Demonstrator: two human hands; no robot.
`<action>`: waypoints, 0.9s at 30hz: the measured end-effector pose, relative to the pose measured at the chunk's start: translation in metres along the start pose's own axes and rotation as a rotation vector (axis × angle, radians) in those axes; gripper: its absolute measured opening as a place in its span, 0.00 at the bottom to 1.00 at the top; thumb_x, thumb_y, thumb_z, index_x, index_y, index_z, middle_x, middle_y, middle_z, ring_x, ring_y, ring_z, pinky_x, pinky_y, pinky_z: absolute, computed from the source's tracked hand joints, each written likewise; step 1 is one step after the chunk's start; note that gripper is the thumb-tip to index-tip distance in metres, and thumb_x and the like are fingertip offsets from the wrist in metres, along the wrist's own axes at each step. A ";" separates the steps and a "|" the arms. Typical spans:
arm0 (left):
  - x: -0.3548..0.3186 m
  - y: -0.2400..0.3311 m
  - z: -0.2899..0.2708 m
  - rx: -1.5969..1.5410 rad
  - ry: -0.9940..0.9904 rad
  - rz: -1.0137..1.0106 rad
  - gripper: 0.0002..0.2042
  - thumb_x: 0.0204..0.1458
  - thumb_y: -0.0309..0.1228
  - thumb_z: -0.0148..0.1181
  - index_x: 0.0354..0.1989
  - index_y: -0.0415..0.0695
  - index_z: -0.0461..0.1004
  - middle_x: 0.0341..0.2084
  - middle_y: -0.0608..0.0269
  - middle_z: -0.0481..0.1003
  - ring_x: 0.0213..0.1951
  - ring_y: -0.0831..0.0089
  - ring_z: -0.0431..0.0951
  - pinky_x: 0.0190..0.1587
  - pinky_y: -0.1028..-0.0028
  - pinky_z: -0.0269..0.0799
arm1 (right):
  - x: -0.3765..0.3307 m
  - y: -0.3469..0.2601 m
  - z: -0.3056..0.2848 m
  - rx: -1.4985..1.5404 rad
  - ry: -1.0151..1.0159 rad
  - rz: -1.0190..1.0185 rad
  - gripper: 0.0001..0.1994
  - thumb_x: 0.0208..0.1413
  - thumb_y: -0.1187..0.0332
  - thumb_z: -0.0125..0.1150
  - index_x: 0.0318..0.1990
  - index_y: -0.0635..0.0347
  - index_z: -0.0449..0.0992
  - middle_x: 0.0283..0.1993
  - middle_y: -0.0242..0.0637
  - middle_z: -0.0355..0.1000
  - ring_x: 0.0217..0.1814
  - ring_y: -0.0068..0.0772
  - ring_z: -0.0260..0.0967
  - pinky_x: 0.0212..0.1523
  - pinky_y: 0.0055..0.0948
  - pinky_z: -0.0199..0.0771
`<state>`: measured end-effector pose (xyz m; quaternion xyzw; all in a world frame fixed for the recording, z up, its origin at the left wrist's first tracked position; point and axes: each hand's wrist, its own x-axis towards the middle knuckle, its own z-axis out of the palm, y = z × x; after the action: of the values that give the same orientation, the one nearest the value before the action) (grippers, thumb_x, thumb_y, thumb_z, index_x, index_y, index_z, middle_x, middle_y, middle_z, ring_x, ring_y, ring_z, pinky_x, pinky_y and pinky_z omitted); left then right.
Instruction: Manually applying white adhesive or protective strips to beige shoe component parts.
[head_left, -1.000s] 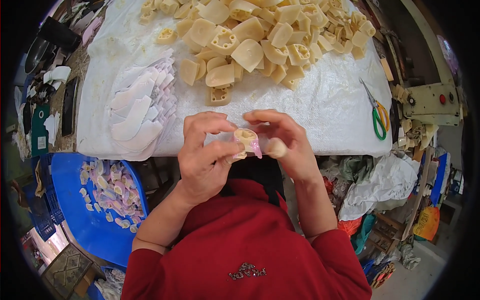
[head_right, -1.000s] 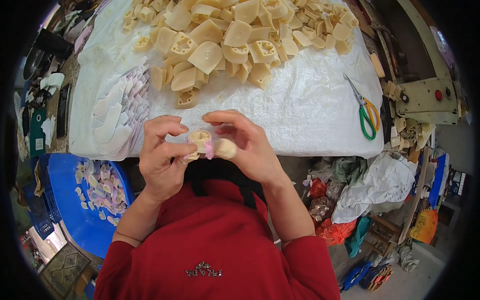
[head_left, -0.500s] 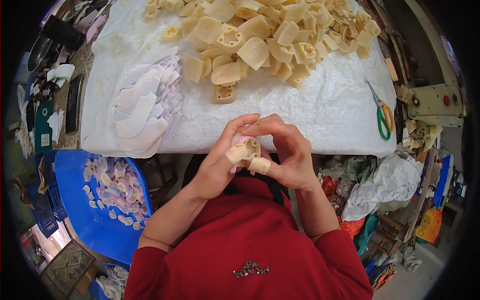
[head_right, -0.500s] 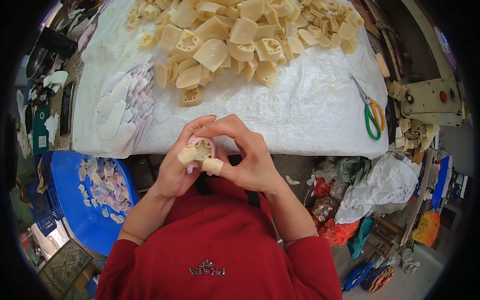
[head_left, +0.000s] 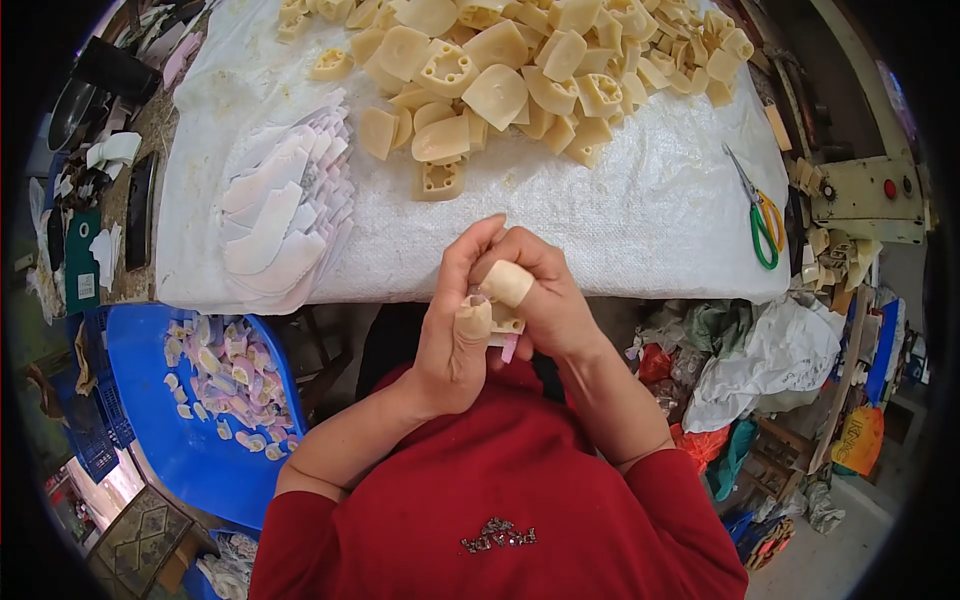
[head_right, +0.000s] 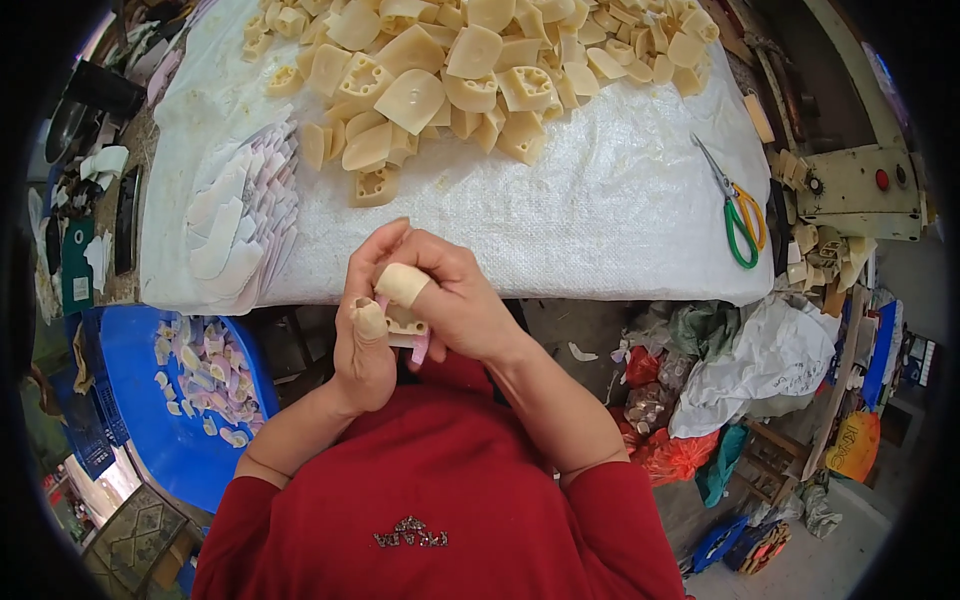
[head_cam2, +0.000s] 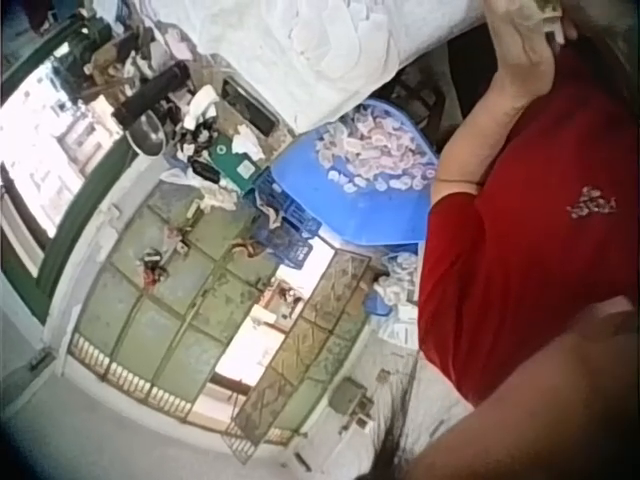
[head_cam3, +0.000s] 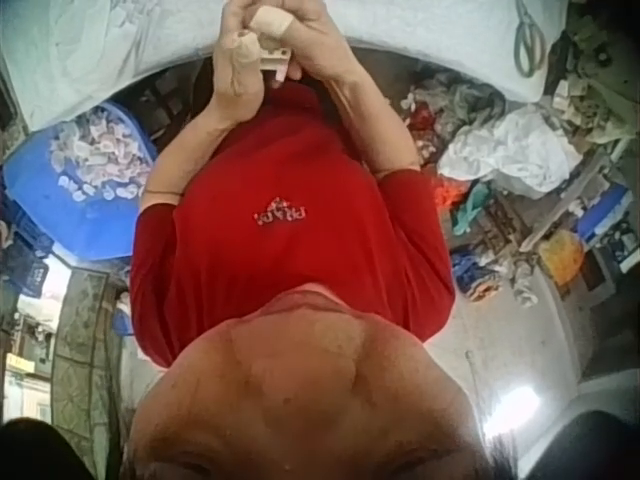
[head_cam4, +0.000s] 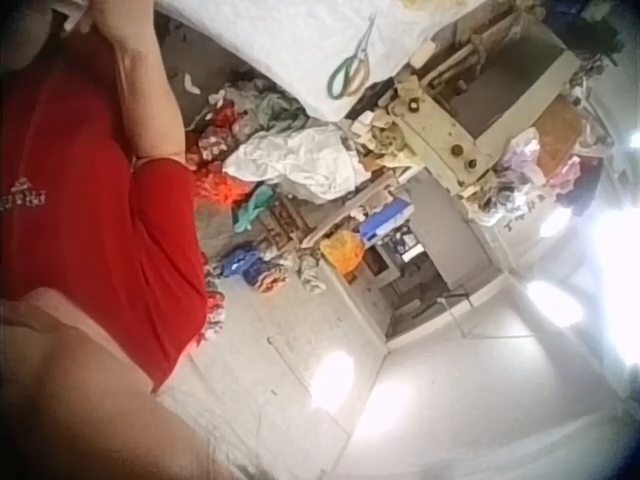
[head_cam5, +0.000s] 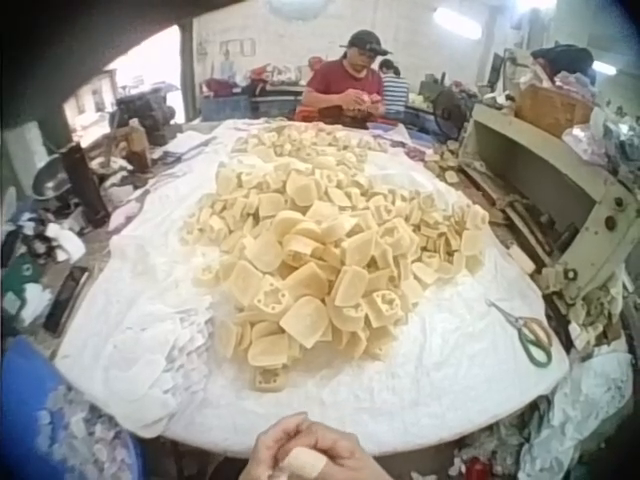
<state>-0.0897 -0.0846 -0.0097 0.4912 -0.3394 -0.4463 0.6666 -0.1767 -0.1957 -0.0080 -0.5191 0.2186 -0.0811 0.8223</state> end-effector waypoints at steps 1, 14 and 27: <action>0.000 0.001 0.001 0.032 0.014 0.017 0.36 0.58 0.56 0.36 0.63 0.36 0.48 0.46 0.57 0.63 0.29 0.82 0.67 0.31 0.82 0.66 | 0.001 0.006 0.004 -0.092 0.026 -0.144 0.11 0.60 0.61 0.49 0.35 0.60 0.71 0.34 0.34 0.70 0.28 0.17 0.67 0.25 0.17 0.69; 0.010 -0.005 0.002 -0.081 0.202 0.033 0.23 0.60 0.37 0.39 0.62 0.46 0.48 0.35 0.67 0.66 0.31 0.82 0.65 0.28 0.81 0.61 | -0.005 0.021 0.017 0.001 0.033 -0.319 0.19 0.63 0.62 0.42 0.57 0.60 0.64 0.48 0.35 0.63 0.47 0.25 0.61 0.44 0.23 0.64; 0.013 -0.009 -0.024 0.467 0.037 0.234 0.47 0.53 0.62 0.40 0.65 0.34 0.31 0.38 0.50 0.71 0.36 0.61 0.74 0.39 0.68 0.70 | 0.003 -0.007 0.003 -0.919 0.214 -0.449 0.16 0.52 0.61 0.61 0.43 0.63 0.71 0.29 0.37 0.66 0.30 0.29 0.66 0.33 0.28 0.68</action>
<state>-0.0655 -0.0892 -0.0255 0.5970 -0.4755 -0.2667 0.5885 -0.1716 -0.1973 -0.0012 -0.8493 0.1976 -0.2037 0.4451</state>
